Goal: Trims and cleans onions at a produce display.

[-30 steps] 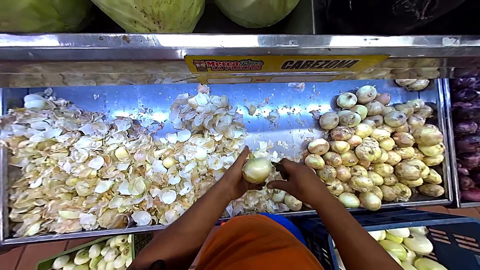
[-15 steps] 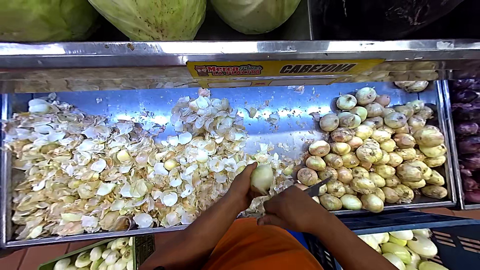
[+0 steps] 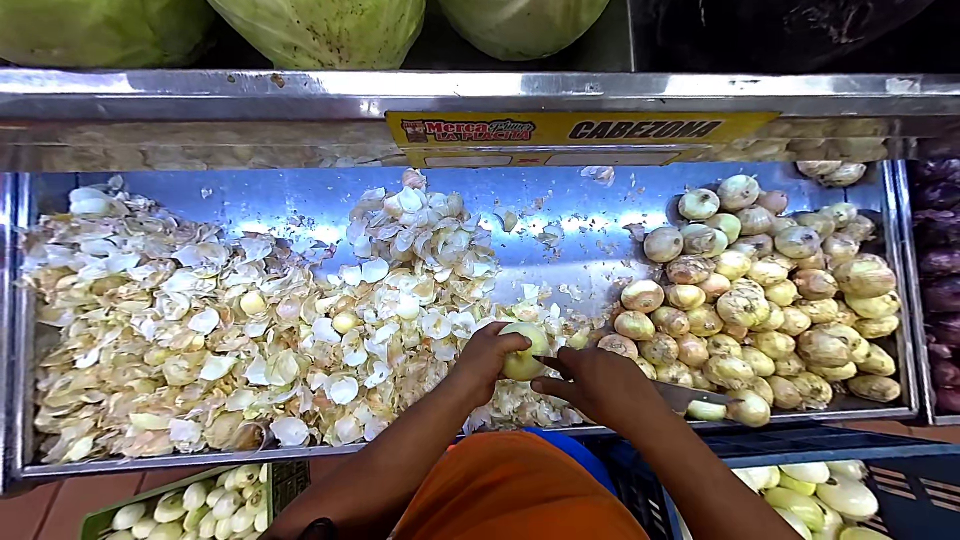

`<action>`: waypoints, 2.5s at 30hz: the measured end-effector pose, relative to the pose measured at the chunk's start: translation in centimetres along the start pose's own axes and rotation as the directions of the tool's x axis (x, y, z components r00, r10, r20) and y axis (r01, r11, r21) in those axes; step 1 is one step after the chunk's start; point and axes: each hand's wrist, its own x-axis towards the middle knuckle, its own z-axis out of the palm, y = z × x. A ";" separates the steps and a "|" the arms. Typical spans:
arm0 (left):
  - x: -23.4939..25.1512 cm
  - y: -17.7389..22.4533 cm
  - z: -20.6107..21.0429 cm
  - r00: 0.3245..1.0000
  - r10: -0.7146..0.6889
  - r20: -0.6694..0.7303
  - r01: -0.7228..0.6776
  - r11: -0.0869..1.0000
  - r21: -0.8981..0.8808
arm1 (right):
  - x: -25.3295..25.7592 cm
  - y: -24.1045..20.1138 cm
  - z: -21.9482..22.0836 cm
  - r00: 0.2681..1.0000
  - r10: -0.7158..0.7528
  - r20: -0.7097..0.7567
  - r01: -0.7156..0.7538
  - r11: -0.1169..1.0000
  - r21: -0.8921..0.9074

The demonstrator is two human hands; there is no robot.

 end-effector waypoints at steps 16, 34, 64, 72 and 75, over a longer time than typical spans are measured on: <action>3.1 -2.1 0.5 0.987 -0.065 -0.150 0.035 0.980 -0.195 | 0.8 -0.6 3.6 0.958 -0.268 0.098 0.285 0.919 -0.271; 0.6 1.3 -0.4 0.997 0.019 0.079 -0.033 0.984 0.175 | 1.9 2.0 -0.4 0.967 -0.202 -0.157 0.188 0.977 -0.100; 0.1 2.3 -2.0 0.998 -0.009 0.056 0.001 0.989 0.147 | -0.3 1.0 2.1 0.923 -0.315 0.220 0.351 0.925 -0.146; 0.0 1.6 -1.3 0.997 0.025 0.078 -0.038 0.986 0.164 | 0.7 0.0 1.2 0.924 -0.178 -0.340 0.153 0.983 -0.098; 0.1 1.8 -1.1 0.999 0.001 0.037 -0.004 0.995 0.098 | 0.5 -0.5 3.0 0.922 -0.262 -0.286 0.220 0.960 -0.173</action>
